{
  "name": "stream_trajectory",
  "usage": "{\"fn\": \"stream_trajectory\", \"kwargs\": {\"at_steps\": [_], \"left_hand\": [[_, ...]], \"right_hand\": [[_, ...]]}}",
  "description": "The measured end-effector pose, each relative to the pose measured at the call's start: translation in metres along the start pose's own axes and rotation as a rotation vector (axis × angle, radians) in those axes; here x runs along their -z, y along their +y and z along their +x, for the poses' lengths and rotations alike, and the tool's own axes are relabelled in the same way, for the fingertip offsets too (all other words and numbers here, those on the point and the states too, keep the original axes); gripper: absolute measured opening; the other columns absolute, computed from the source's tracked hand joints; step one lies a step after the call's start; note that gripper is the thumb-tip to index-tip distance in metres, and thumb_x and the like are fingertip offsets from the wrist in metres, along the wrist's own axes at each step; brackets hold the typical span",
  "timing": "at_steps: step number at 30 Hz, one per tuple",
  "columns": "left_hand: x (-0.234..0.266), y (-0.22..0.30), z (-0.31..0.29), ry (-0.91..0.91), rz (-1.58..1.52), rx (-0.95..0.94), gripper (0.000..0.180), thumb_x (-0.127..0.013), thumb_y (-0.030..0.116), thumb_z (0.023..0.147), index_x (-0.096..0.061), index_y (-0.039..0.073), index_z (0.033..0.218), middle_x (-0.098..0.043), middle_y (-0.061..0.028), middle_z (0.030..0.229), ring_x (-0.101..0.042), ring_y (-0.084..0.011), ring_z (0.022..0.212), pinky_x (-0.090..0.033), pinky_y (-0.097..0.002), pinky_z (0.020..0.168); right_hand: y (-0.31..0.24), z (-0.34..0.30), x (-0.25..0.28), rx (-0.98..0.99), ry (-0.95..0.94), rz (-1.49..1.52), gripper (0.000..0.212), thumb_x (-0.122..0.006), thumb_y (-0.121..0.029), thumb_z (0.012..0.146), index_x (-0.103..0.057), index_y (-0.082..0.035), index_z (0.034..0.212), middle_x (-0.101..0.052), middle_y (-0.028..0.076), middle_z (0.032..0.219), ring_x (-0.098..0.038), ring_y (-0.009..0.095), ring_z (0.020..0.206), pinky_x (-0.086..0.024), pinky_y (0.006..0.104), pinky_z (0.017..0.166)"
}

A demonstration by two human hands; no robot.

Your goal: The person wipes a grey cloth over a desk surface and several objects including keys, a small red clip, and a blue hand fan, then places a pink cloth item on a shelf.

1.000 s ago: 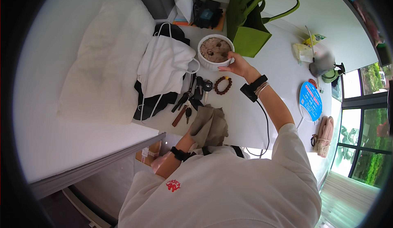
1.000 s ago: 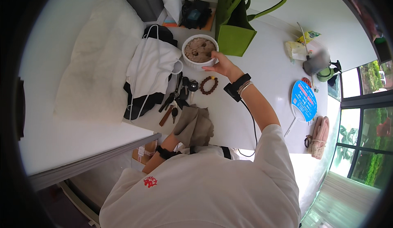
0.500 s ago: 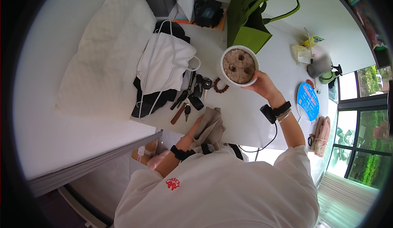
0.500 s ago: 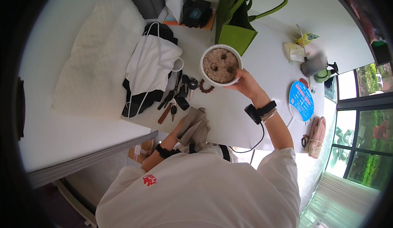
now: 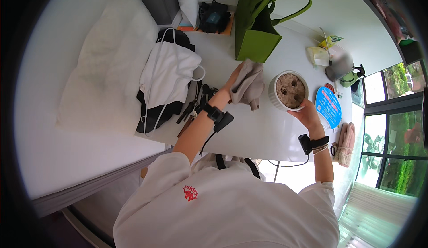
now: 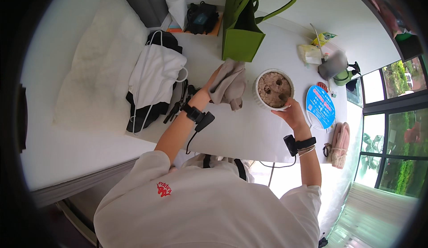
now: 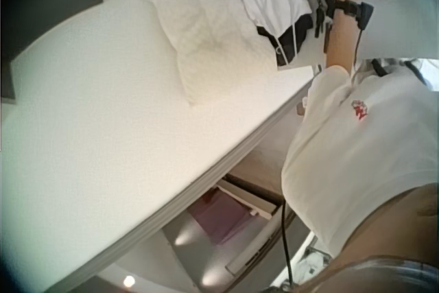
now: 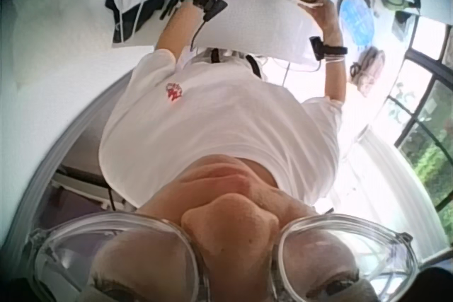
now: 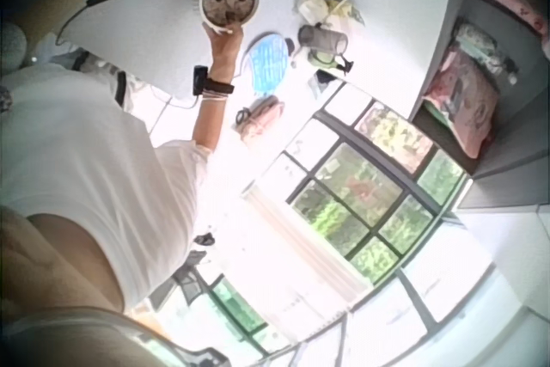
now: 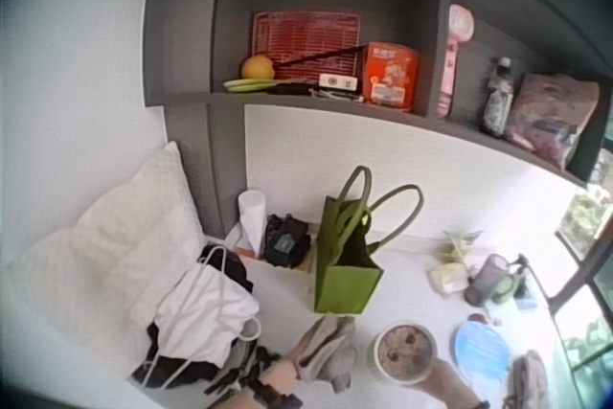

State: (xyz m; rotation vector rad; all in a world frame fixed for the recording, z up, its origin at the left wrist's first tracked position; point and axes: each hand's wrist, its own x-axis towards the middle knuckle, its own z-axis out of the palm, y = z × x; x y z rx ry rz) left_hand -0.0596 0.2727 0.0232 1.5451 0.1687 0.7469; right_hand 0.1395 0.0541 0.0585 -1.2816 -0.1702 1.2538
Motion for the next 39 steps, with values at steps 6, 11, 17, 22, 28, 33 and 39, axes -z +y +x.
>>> {"fn": "stream_trajectory", "kwargs": {"at_steps": [6, 11, 17, 22, 28, 33, 39], "left_hand": [[0.021, -0.03, 0.036, -0.086, -0.375, 0.236, 0.053, -0.07, 0.028, 0.071, -0.047, 0.006, 0.113, -0.053, -0.0083, 0.106, -0.053, -0.0178, 0.091, -0.045, -0.0294, 0.081], [0.016, -0.001, 0.044, 0.113, -0.562, 0.396, 0.04, -0.034, 0.037, 0.093, -0.038, 0.006, 0.118, -0.051, -0.0121, 0.106, -0.053, -0.0238, 0.092, -0.047, -0.034, 0.077], [0.034, -0.014, 0.046, 0.066, -0.043, 0.345, 0.043, -0.055, 0.025, 0.086, -0.038, 0.004, 0.12, -0.051, -0.0107, 0.108, -0.053, -0.0208, 0.095, -0.047, -0.0309, 0.081], [0.059, -0.024, 0.018, 0.051, 0.223, 0.283, 0.051, -0.06, 0.025, 0.082, -0.039, 0.002, 0.122, -0.05, -0.01, 0.116, -0.052, -0.0183, 0.098, -0.043, -0.0279, 0.085], [0.027, 0.039, -0.044, 0.086, -0.159, 0.508, 0.042, -0.05, 0.02, 0.088, -0.038, 0.001, 0.124, -0.046, -0.0105, 0.12, -0.05, -0.0179, 0.102, -0.041, -0.0278, 0.089], [0.015, 0.071, -0.08, 0.193, -0.325, 0.583, 0.042, -0.049, 0.019, 0.089, -0.037, 0.001, 0.124, -0.045, -0.0115, 0.121, -0.05, -0.0184, 0.102, -0.04, -0.0283, 0.091], [0.018, 0.083, -0.108, 0.231, -0.385, 0.691, 0.041, -0.047, 0.02, 0.09, -0.037, 0.0, 0.124, -0.046, -0.012, 0.119, -0.051, -0.0185, 0.103, -0.041, -0.0294, 0.09]], "right_hand": [[0.011, 0.0, 0.018, 0.093, -0.063, 0.005, 0.042, -0.048, -0.011, 0.077, -0.041, 0.004, 0.116, -0.048, 0.018, 0.116, -0.052, 0.029, 0.103, -0.051, 0.0417, 0.082], [0.011, 0.007, 0.047, 0.206, -0.065, -0.101, 0.031, -0.049, -0.011, 0.079, -0.044, 0.003, 0.106, -0.049, 0.017, 0.111, -0.052, 0.03, 0.102, -0.05, 0.0441, 0.083], [-0.026, 0.042, 0.028, 0.068, 0.071, 0.177, 0.013, -0.054, -0.012, 0.077, -0.046, -0.003, 0.077, -0.044, 0.016, 0.106, -0.05, 0.036, 0.098, -0.048, 0.0523, 0.082], [-0.049, 0.115, 0.01, 0.057, -0.03, 0.216, 0.032, -0.055, -0.011, 0.073, -0.036, -0.006, 0.098, -0.032, 0.026, 0.117, -0.046, 0.051, 0.097, -0.048, 0.0499, 0.085], [-0.089, 0.182, -0.017, -0.153, 0.155, 0.448, 0.042, -0.056, -0.008, 0.072, -0.033, -0.012, 0.106, -0.021, 0.017, 0.125, -0.036, 0.052, 0.106, -0.048, 0.0497, 0.086], [-0.095, 0.238, -0.031, 0.214, -0.065, -0.008, 0.043, -0.061, -0.008, 0.071, -0.034, -0.013, 0.104, -0.019, 0.015, 0.125, -0.034, 0.047, 0.11, -0.051, 0.0479, 0.083], [-0.114, 0.255, -0.076, 0.181, -0.05, 0.048, 0.054, -0.046, -0.013, 0.071, -0.027, -0.01, 0.121, -0.024, 0.017, 0.128, -0.036, 0.041, 0.113, -0.043, 0.0432, 0.093]]}}
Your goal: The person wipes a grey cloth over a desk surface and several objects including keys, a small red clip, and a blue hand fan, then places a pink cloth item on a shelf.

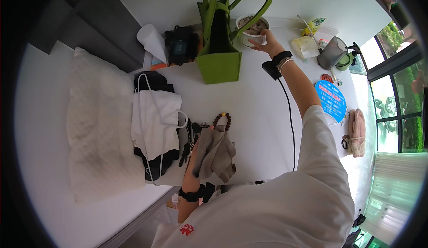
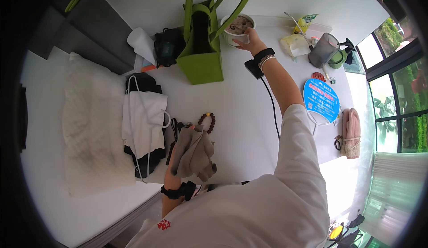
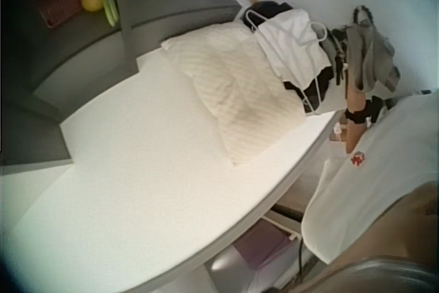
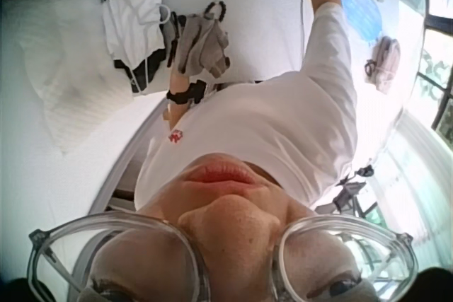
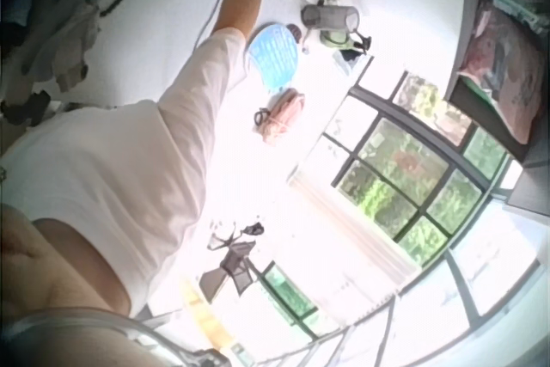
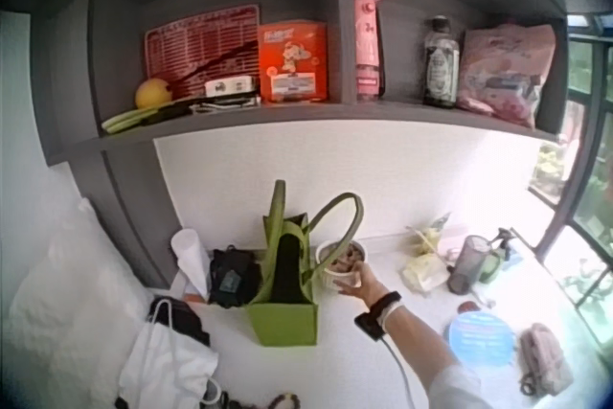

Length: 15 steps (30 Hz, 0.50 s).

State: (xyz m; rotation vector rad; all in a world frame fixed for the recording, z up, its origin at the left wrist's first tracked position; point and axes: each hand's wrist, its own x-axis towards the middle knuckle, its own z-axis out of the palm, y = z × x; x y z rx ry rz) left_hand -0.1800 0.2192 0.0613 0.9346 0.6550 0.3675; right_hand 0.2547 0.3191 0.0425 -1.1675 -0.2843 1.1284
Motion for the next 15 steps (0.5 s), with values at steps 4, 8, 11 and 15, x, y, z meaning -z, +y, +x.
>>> {"fn": "stream_trajectory", "kwargs": {"at_steps": [4, 8, 11, 15], "left_hand": [[0.001, 0.003, -0.004, -0.018, -0.005, 0.046, 0.04, -0.045, 0.02, 0.091, -0.038, 0.0, 0.124, -0.047, -0.0123, 0.119, -0.051, -0.0187, 0.103, -0.042, -0.0301, 0.09], [0.004, 0.001, 0.001, -0.043, 0.0, 0.059, 0.039, -0.044, 0.02, 0.091, -0.038, -0.001, 0.124, -0.048, -0.0127, 0.118, -0.051, -0.0188, 0.103, -0.043, -0.0308, 0.09], [0.02, -0.016, 0.001, 0.025, -0.075, 0.097, 0.04, -0.044, 0.018, 0.091, -0.037, 0.0, 0.126, -0.047, -0.0138, 0.121, -0.05, -0.0225, 0.107, -0.041, -0.0311, 0.091], [0.03, -0.02, -0.014, 0.08, -0.055, 0.068, 0.04, -0.044, 0.018, 0.091, -0.037, 0.0, 0.126, -0.047, -0.014, 0.122, -0.049, -0.0232, 0.107, -0.04, -0.0313, 0.091]], "right_hand": [[0.001, 0.025, -0.003, -0.149, 0.107, 0.317, 0.053, -0.046, -0.014, 0.071, -0.026, -0.011, 0.121, -0.023, 0.018, 0.129, -0.034, 0.042, 0.114, -0.043, 0.0442, 0.094], [0.005, 0.054, 0.014, -0.132, 0.06, 0.268, 0.051, -0.049, -0.013, 0.072, -0.029, -0.014, 0.119, -0.022, 0.018, 0.128, -0.029, 0.043, 0.118, -0.042, 0.0478, 0.094], [0.004, 0.06, -0.003, -0.249, 0.184, 0.468, 0.052, -0.047, -0.014, 0.071, -0.029, -0.013, 0.119, -0.023, 0.02, 0.127, -0.033, 0.045, 0.116, -0.037, 0.0497, 0.097], [0.007, 0.068, -0.005, -0.182, 0.183, 0.388, 0.054, -0.049, -0.018, 0.071, -0.029, -0.014, 0.121, -0.02, 0.019, 0.13, -0.028, 0.044, 0.116, -0.041, 0.0483, 0.093]]}}
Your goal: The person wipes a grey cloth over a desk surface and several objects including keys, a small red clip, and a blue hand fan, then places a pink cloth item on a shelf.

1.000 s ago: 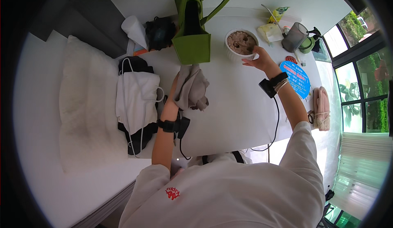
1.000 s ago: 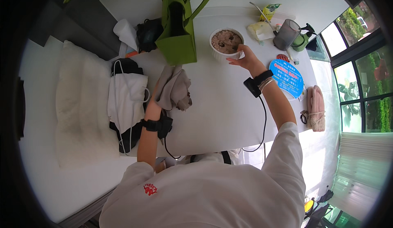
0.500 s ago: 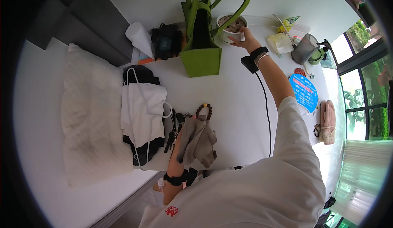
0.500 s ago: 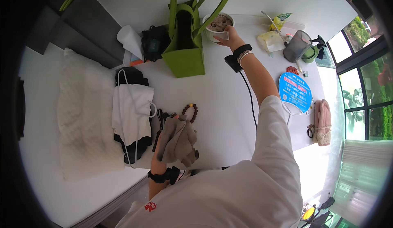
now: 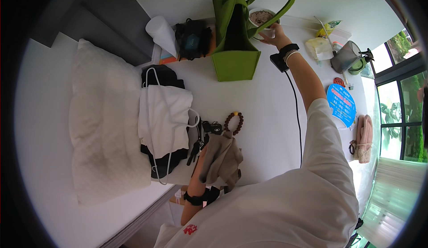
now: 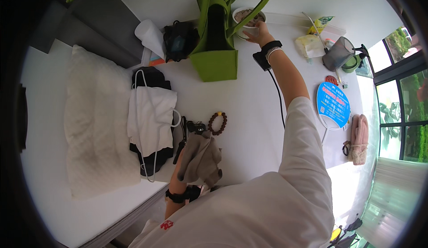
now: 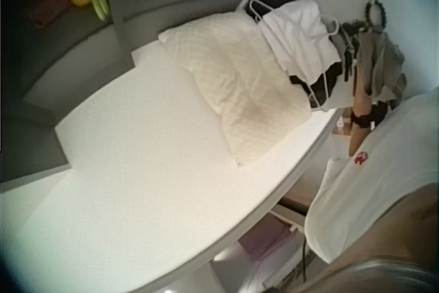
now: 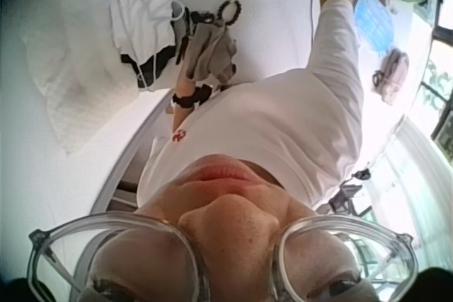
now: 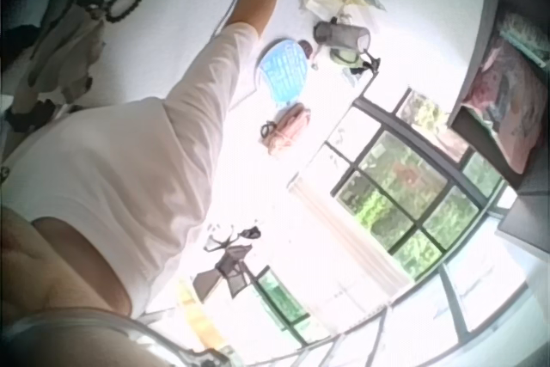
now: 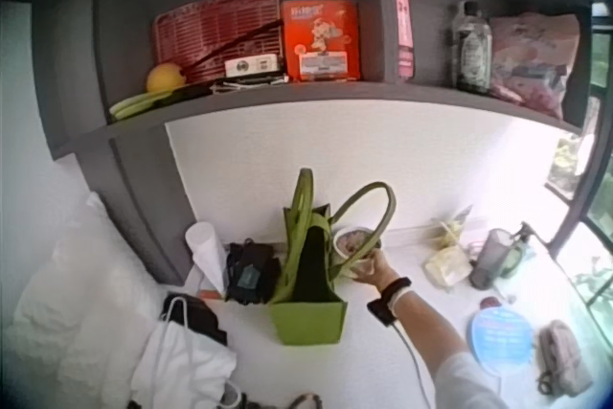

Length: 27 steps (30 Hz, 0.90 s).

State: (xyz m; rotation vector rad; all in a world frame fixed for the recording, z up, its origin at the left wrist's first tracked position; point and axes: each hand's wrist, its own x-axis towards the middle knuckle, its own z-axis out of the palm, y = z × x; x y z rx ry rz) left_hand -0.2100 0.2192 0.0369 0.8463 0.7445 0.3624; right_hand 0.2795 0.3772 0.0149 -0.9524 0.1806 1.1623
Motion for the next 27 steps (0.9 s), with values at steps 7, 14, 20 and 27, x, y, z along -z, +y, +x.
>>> {"fn": "stream_trajectory", "kwargs": {"at_steps": [7, 14, 20, 27], "left_hand": [[0.013, -0.009, -0.014, 0.071, 0.185, -0.144, 0.041, -0.044, 0.018, 0.09, -0.037, 0.0, 0.126, -0.046, -0.0144, 0.123, -0.048, -0.0244, 0.109, -0.04, -0.0316, 0.092], [0.038, -0.033, -0.049, 0.25, 0.949, -0.344, 0.041, -0.044, 0.017, 0.09, -0.036, 0.001, 0.127, -0.045, -0.0148, 0.124, -0.047, -0.0255, 0.11, -0.039, -0.032, 0.092], [0.049, -0.048, -0.046, 0.198, 1.247, -0.46, 0.043, -0.045, 0.018, 0.089, -0.036, 0.003, 0.128, -0.042, -0.0142, 0.128, -0.043, -0.0266, 0.115, -0.037, -0.0336, 0.095], [0.031, -0.062, -0.034, 0.216, 1.341, -0.467, 0.044, -0.047, 0.021, 0.089, -0.036, 0.005, 0.129, -0.041, -0.0126, 0.128, -0.041, -0.0261, 0.117, -0.036, -0.0349, 0.096]], "right_hand": [[0.0, -0.013, 0.03, 0.257, -0.186, -0.366, 0.051, -0.053, -0.025, 0.078, -0.032, -0.01, 0.121, -0.027, 0.016, 0.13, -0.032, 0.037, 0.116, -0.045, 0.0434, 0.089], [0.022, -0.069, 0.071, 0.206, -0.112, -0.748, 0.059, -0.059, -0.03, 0.075, -0.035, -0.003, 0.122, -0.034, 0.023, 0.12, -0.048, 0.036, 0.104, -0.047, 0.045, 0.084], [-0.028, -0.066, 0.147, 0.403, 0.503, -0.975, 0.041, -0.055, -0.025, 0.074, -0.055, -0.003, 0.109, -0.053, 0.008, 0.098, -0.055, 0.022, 0.088, -0.051, 0.0344, 0.069], [-0.039, -0.063, 0.183, 0.978, 0.933, -1.801, 0.042, -0.063, -0.027, 0.069, -0.058, -0.009, 0.107, -0.051, 0.013, 0.113, -0.049, 0.03, 0.104, -0.042, 0.0427, 0.086]]}}
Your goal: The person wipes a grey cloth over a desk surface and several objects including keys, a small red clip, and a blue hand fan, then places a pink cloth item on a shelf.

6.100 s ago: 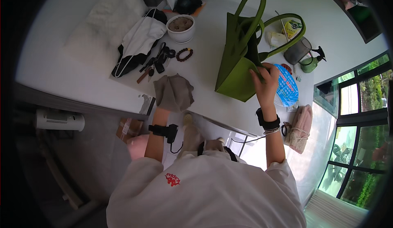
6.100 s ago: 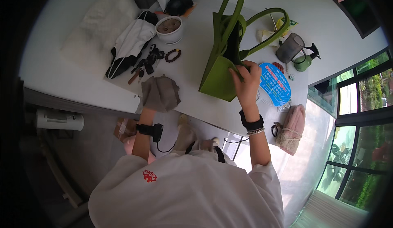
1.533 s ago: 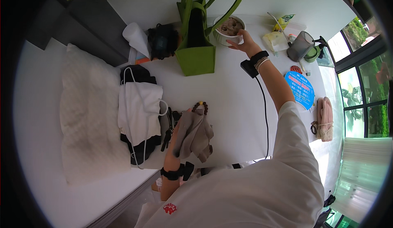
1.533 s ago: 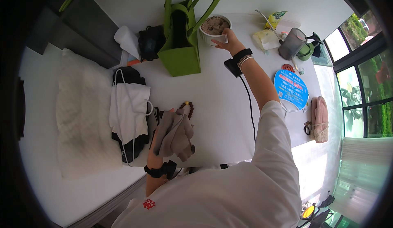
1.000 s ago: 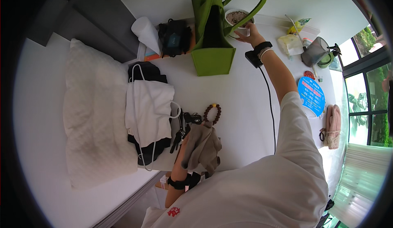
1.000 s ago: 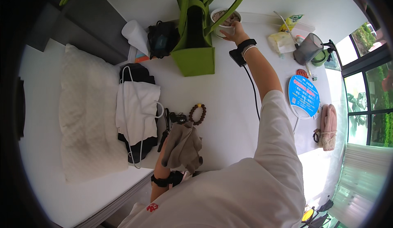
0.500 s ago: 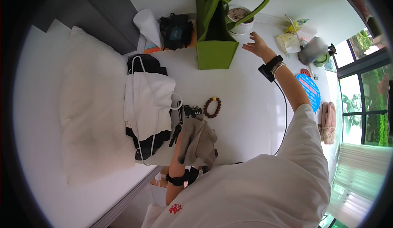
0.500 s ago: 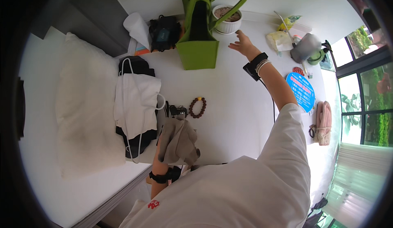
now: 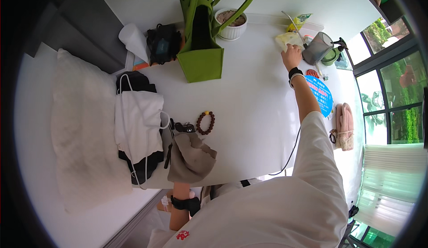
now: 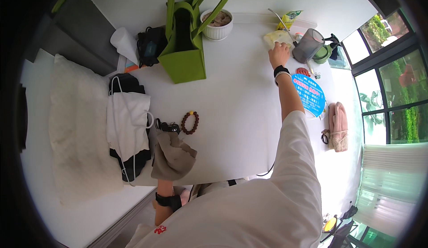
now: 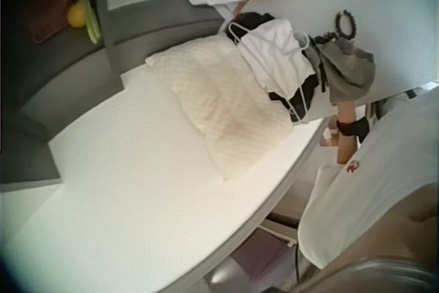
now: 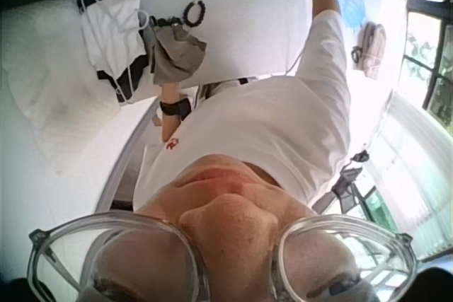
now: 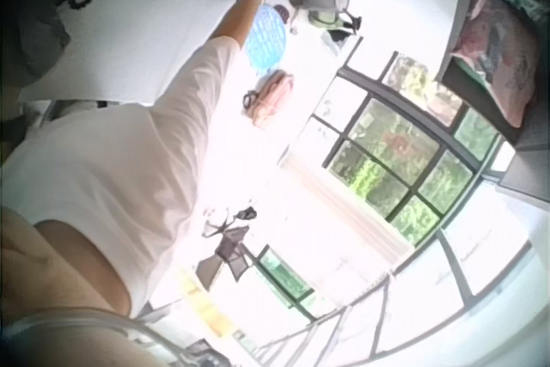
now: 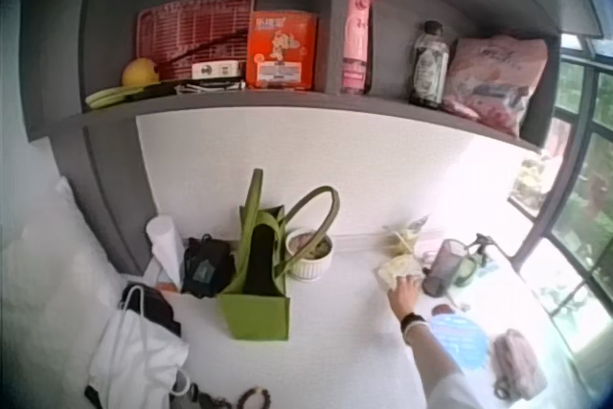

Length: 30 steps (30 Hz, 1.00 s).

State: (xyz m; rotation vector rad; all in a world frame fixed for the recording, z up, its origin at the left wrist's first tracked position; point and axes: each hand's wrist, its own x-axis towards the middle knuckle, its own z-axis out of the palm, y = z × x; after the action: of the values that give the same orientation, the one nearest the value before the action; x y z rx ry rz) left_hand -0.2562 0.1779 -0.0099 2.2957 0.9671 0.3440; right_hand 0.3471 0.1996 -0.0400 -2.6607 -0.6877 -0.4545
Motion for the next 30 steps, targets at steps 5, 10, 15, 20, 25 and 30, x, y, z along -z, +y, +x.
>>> {"fn": "stream_trajectory", "kwargs": {"at_steps": [5, 10, 15, 20, 25, 30], "left_hand": [[-0.021, 0.021, 0.018, 0.024, -0.101, 0.019, 0.044, -0.048, 0.022, 0.089, -0.036, 0.006, 0.128, -0.042, -0.0115, 0.128, -0.042, -0.0254, 0.117, -0.037, -0.0354, 0.096], [-0.042, 0.04, 0.033, 0.087, -0.346, 0.102, 0.045, -0.048, 0.024, 0.088, -0.036, 0.007, 0.128, -0.043, -0.0105, 0.127, -0.042, -0.0247, 0.116, -0.037, -0.036, 0.096], [-0.068, 0.067, 0.049, 0.13, -0.963, 0.228, 0.045, -0.049, 0.025, 0.088, -0.036, 0.007, 0.128, -0.043, -0.0095, 0.126, -0.043, -0.0241, 0.116, -0.038, -0.0365, 0.096], [-0.1, 0.113, 0.055, 0.058, -1.704, 0.347, 0.046, -0.05, 0.026, 0.088, -0.036, 0.008, 0.127, -0.044, -0.0084, 0.126, -0.043, -0.0234, 0.115, -0.039, -0.037, 0.095], [-0.128, 0.145, 0.056, 0.015, -1.988, 0.335, 0.046, -0.05, 0.028, 0.087, -0.037, 0.009, 0.127, -0.045, -0.0074, 0.125, -0.044, -0.0228, 0.115, -0.039, -0.0375, 0.095], [-0.13, 0.147, 0.063, -0.043, -0.812, -0.071, 0.059, -0.067, 0.026, 0.075, -0.039, 0.006, 0.123, -0.048, -0.0065, 0.119, -0.047, -0.0163, 0.108, -0.041, -0.03, 0.091]], "right_hand": [[0.022, 0.021, -0.004, 0.171, 0.005, -0.251, 0.021, -0.058, -0.026, 0.075, -0.063, -0.013, 0.091, -0.056, 0.009, 0.101, -0.053, 0.029, 0.093, -0.044, 0.0425, 0.077], [0.016, 0.02, 0.01, 0.305, 0.165, -0.087, 0.015, -0.055, -0.021, 0.078, -0.062, -0.01, 0.084, -0.059, 0.008, 0.089, -0.055, 0.028, 0.084, -0.045, 0.0396, 0.071], [-0.012, -0.045, 0.093, 0.601, 0.247, 0.324, 0.013, -0.06, -0.009, 0.072, -0.055, -0.006, 0.084, -0.058, 0.008, 0.093, -0.054, 0.028, 0.08, -0.045, 0.0387, 0.07], [-0.021, -0.148, 0.166, 0.837, -0.12, 0.645, 0.016, -0.062, -0.002, 0.07, -0.054, -0.004, 0.083, -0.058, 0.009, 0.098, -0.055, 0.027, 0.088, -0.047, 0.0349, 0.072], [-0.003, -0.222, 0.196, 1.193, -0.564, 0.821, 0.019, -0.06, 0.0, 0.071, -0.051, -0.003, 0.087, -0.053, 0.013, 0.11, -0.053, 0.028, 0.098, -0.047, 0.035, 0.079], [0.023, -0.252, 0.202, 1.129, -0.789, 0.975, 0.027, -0.06, 0.0, 0.068, -0.051, -0.004, 0.092, -0.049, 0.013, 0.117, -0.048, 0.032, 0.108, -0.044, 0.0369, 0.087]]}}
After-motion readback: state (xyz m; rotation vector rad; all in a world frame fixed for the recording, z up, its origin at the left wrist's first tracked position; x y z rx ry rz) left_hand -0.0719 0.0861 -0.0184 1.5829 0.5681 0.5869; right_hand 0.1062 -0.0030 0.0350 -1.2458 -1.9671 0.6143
